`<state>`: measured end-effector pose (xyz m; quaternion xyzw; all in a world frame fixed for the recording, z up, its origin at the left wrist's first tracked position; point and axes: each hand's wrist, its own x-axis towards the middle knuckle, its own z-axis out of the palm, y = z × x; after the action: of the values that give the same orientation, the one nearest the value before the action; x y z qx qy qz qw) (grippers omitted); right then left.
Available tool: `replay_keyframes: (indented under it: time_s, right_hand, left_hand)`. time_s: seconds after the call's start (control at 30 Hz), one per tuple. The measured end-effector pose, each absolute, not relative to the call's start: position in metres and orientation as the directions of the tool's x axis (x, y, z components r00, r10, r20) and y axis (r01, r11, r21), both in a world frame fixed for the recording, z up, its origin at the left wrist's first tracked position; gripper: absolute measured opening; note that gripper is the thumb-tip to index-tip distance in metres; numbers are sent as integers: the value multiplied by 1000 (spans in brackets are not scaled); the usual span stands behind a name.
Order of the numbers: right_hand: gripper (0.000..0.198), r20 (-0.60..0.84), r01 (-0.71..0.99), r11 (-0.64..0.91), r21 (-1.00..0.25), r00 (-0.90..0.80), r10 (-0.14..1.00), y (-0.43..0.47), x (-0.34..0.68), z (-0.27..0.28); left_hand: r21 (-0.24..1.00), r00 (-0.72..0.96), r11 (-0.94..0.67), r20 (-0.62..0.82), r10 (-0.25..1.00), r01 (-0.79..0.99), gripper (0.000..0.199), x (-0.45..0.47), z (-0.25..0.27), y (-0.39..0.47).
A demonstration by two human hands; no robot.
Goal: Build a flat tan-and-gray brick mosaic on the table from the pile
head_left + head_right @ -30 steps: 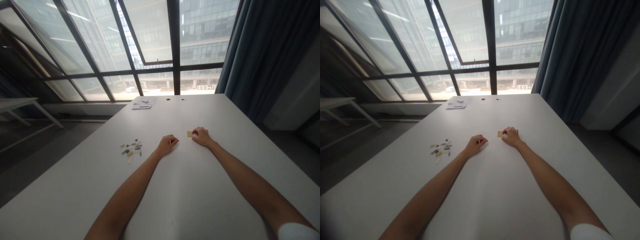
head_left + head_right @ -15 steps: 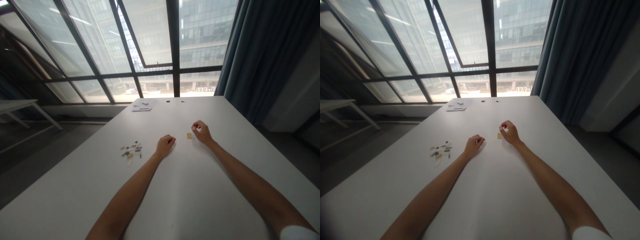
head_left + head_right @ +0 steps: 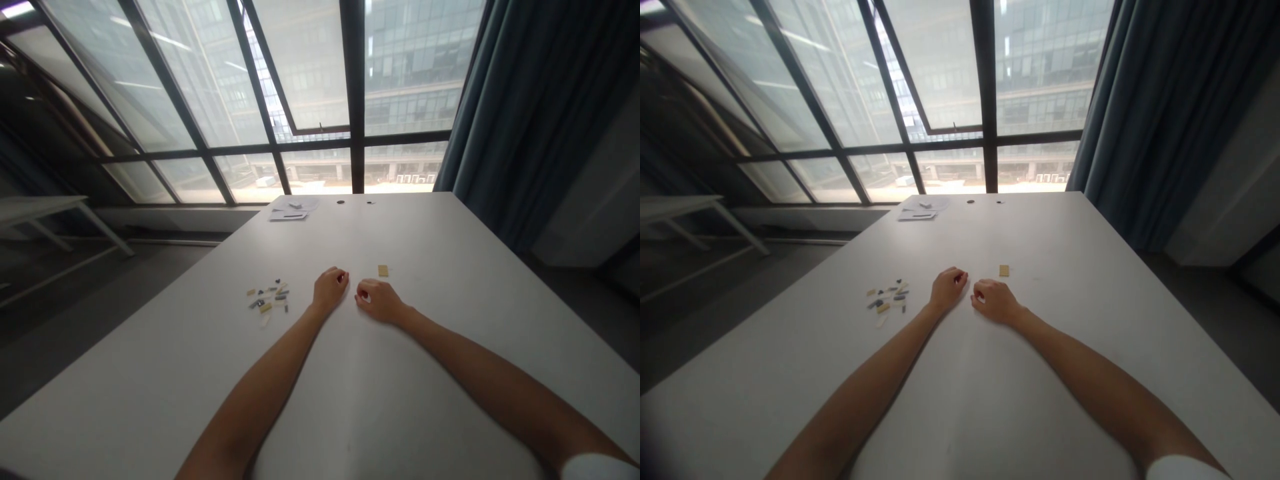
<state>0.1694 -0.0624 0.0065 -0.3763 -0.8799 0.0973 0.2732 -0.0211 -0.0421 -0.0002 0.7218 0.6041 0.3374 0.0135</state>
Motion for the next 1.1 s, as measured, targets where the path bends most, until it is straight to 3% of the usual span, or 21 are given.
replay_keyframes:
  time_s: [0.23, 1.1]
  right_hand:
    - [14, 319, 637, 700, -323, -623, 714, -65, 166, -1]
    - [13, 290, 637, 690, -343, -627, 723, -60, 164, -5]
  left_hand:
    - [427, 104, -279, 390, 915, 860, 23, -21, -4, -41]
    - [408, 115, -212, 248, 962, 888, 27, -20, 3, -48]
